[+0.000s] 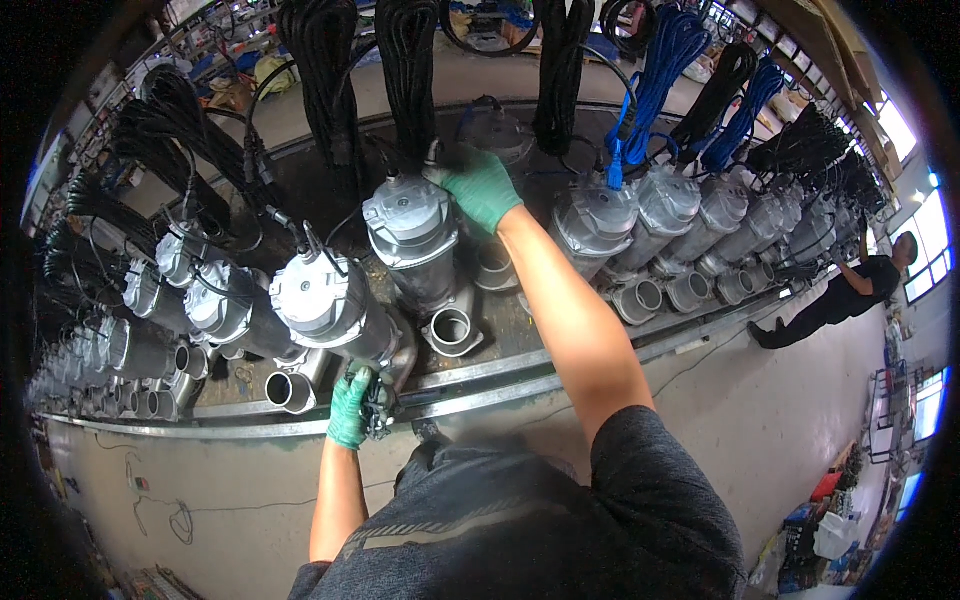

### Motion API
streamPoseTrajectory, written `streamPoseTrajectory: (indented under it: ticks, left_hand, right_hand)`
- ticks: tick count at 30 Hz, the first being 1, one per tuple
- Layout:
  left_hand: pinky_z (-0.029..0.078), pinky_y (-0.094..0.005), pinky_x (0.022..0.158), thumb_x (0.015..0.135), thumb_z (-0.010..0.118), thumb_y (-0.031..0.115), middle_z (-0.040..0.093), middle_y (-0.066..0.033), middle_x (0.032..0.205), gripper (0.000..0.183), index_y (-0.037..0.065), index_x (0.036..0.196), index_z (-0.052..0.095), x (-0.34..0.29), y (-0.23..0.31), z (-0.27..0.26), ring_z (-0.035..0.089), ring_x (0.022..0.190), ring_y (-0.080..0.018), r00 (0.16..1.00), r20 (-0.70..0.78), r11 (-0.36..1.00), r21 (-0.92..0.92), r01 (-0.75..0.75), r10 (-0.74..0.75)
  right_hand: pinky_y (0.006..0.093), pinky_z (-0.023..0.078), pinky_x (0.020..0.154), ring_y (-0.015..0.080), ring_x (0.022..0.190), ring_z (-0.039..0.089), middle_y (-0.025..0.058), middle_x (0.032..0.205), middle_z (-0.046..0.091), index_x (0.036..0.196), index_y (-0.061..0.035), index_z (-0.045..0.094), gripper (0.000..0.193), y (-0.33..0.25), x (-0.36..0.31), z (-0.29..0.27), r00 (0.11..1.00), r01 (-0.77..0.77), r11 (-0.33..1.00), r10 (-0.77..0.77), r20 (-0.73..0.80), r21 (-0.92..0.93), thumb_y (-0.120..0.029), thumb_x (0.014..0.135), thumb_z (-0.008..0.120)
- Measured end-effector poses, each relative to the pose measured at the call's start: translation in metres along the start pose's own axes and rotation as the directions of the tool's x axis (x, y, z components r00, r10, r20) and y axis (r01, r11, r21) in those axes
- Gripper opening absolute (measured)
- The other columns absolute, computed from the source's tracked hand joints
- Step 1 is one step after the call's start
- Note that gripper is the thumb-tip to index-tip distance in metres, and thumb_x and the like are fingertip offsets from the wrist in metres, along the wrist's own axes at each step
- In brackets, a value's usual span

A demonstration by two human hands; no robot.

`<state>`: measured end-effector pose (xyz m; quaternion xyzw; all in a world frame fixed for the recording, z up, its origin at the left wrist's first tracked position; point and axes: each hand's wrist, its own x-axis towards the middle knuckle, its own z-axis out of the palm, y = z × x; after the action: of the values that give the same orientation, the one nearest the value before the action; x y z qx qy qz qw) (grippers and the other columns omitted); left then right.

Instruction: The person works at an assembly line, picking up small metal components from a cardboard box, inspecting them, and then installing them into the tops of a row of large silver industrial pumps using their hands.

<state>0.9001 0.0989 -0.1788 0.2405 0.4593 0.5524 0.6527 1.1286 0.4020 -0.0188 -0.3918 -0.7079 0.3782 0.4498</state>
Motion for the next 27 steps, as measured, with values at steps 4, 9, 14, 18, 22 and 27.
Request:
streamPoseTrajectory:
  ticks: [4,9,14,18,22,27]
  left_hand:
    - [0.050,-0.0268,0.042,0.100,0.066,0.034,0.064,-0.0063,0.075,0.029,0.008,0.114,0.061,0.000,-0.002,0.001,0.058,0.051,-0.0141,1.000,-0.013,1.000,-0.010,-0.028,0.028]
    - [0.050,-0.0266,0.042,0.100,0.065,0.032,0.064,-0.0060,0.075,0.028,0.009,0.114,0.061,0.001,-0.001,0.000,0.058,0.050,-0.0139,1.000,0.003,1.000,-0.013,-0.021,0.021]
    - [0.049,-0.0267,0.041,0.101,0.065,0.032,0.064,-0.0058,0.073,0.027,0.009,0.114,0.061,-0.002,0.003,0.008,0.058,0.049,-0.0141,0.998,-0.027,0.998,-0.029,-0.055,0.054]
    - [0.049,-0.0267,0.041,0.101,0.065,0.032,0.064,-0.0055,0.072,0.027,0.009,0.114,0.061,-0.001,0.000,0.004,0.058,0.048,-0.0146,0.999,-0.018,0.998,-0.040,-0.047,0.047]
    - [0.049,-0.0265,0.041,0.101,0.065,0.033,0.064,-0.0054,0.072,0.027,0.008,0.113,0.062,0.000,-0.001,0.000,0.058,0.048,-0.0146,1.000,-0.006,0.999,-0.019,-0.028,0.028]
    - [0.050,-0.0263,0.042,0.101,0.064,0.033,0.064,-0.0052,0.072,0.027,0.008,0.113,0.062,0.001,-0.002,0.000,0.058,0.049,-0.0141,0.999,-0.018,0.999,-0.026,-0.033,0.032]
  right_hand:
    - [0.0394,0.053,0.090,0.0332,0.103,0.070,0.0229,0.113,0.073,0.118,0.0016,0.069,0.046,-0.010,0.003,0.001,1.000,-0.002,0.989,0.006,0.029,-0.151,-0.030,0.085,0.080]
    - [0.0406,0.053,0.091,0.0348,0.107,0.069,0.0232,0.115,0.072,0.121,0.0018,0.067,0.051,-0.010,0.005,0.000,0.998,0.022,0.983,-0.011,0.060,-0.181,-0.035,0.087,0.077]
    - [0.0398,0.053,0.088,0.0333,0.097,0.071,0.0198,0.105,0.074,0.119,-0.0016,0.071,0.042,-0.003,0.004,-0.016,0.976,0.000,0.989,0.032,0.217,-0.145,-0.034,0.091,0.073]
    - [0.0413,0.054,0.088,0.0356,0.096,0.072,0.0201,0.103,0.075,0.117,-0.0037,0.073,0.042,-0.015,0.002,-0.014,0.986,0.081,0.946,-0.030,0.164,-0.314,-0.035,0.089,0.073]
    - [0.0411,0.053,0.089,0.0356,0.102,0.071,0.0215,0.107,0.074,0.117,-0.0026,0.072,0.045,-0.018,0.004,-0.004,0.995,0.039,0.956,-0.010,0.100,-0.290,-0.037,0.088,0.074]
    - [0.0409,0.053,0.091,0.0352,0.108,0.069,0.0226,0.115,0.071,0.123,-0.0036,0.068,0.046,-0.011,-0.006,-0.002,0.992,0.129,0.961,-0.120,0.051,-0.245,-0.035,0.089,0.072]
